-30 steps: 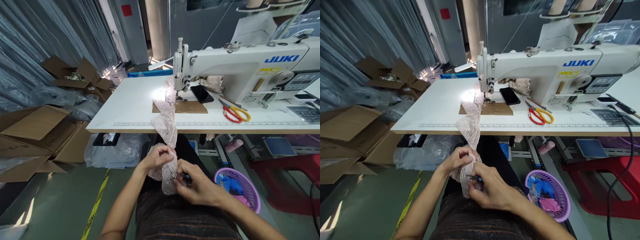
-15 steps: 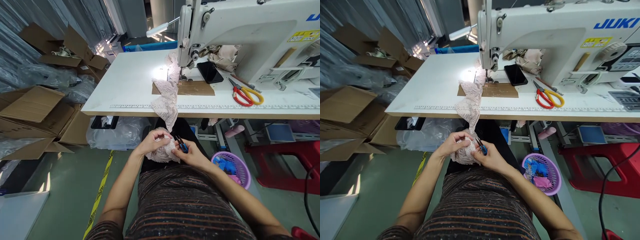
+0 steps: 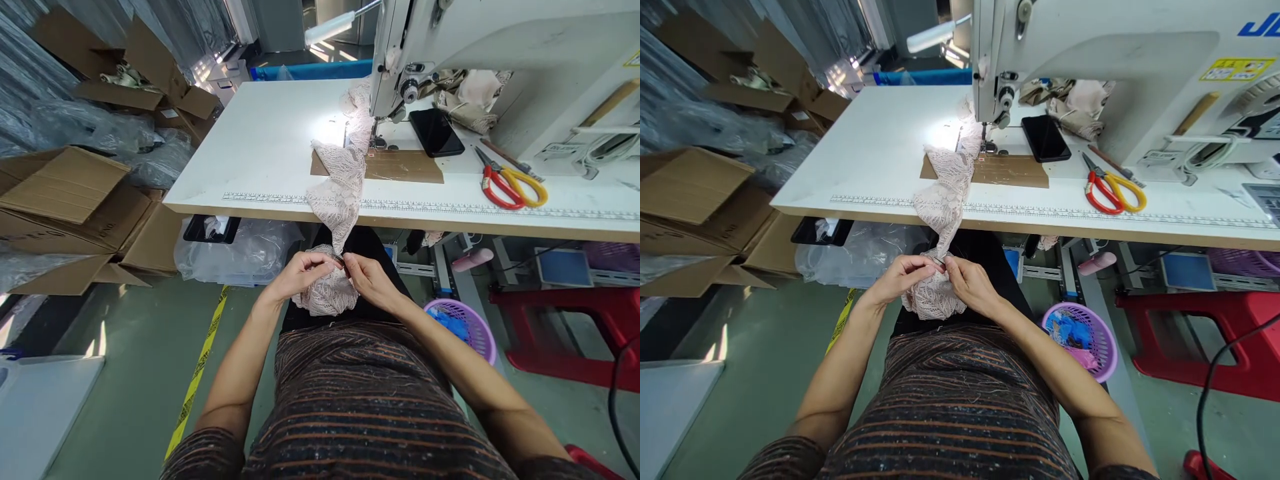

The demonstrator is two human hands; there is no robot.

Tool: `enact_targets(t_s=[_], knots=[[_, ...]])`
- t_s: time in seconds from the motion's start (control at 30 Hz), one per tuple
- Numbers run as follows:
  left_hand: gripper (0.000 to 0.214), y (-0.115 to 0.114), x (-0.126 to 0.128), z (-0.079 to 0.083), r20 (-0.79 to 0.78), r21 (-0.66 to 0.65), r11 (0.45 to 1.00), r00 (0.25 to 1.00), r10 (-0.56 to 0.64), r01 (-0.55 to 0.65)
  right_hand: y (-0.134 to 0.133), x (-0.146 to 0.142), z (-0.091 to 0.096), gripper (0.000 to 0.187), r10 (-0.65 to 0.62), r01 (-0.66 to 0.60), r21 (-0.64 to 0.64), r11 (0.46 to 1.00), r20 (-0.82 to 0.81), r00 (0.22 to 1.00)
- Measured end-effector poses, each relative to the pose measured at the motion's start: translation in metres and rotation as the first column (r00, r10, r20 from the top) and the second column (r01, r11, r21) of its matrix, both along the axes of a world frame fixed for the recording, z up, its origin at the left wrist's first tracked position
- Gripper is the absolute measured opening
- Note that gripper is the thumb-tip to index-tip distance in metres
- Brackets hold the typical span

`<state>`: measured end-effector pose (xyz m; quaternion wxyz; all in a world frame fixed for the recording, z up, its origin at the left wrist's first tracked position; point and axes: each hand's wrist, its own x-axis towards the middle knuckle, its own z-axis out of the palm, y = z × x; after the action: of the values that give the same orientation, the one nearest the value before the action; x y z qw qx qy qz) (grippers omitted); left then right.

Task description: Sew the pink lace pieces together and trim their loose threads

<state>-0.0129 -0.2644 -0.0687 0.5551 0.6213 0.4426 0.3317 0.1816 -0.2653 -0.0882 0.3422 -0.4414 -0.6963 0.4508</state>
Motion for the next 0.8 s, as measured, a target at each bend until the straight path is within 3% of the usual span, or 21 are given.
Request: enact_targets(t_s=[0.23, 0.43, 0.6, 0.7, 0.8], knots=[[0.03, 0.001, 0.001, -0.005, 0.039, 0.033, 0.999, 0.999, 0.036, -0.038, 0.002, 0.001, -0.002, 0.055, -0.068, 0.068, 0.017, 0.998, 0.028, 0.997], [0.027, 0.001, 0.001, -0.004, 0.049, 0.013, 0.999, 0.998, 0.034, -0.035, -0.003, 0.002, -0.004, 0.053, 0.011, -0.011, 0.014, 1.0, 0.033, 0.999], [0.027, 0.0, 0.002, -0.003, 0.006, -0.014, 0.999, 0.999, 0.047, -0.047, 0.001, -0.001, -0.003, 0.047, -0.038, 0.031, 0.069, 0.997, 0.09, 0.995], [0.026, 0.0, 0.003, -0.005, 0.019, -0.027, 0.998, 0.999, 0.049, -0.048, 0.0, -0.001, -0.007, 0.042, -0.057, 0.056, 0.03, 0.998, 0.031, 0.998], [0.028, 0.001, 0.004, -0.008, 0.047, -0.03, 0.999, 0.998, 0.038, -0.037, -0.004, -0.001, -0.011, 0.038, 0.023, -0.027, -0.067, 0.997, -0.058, 0.998]])
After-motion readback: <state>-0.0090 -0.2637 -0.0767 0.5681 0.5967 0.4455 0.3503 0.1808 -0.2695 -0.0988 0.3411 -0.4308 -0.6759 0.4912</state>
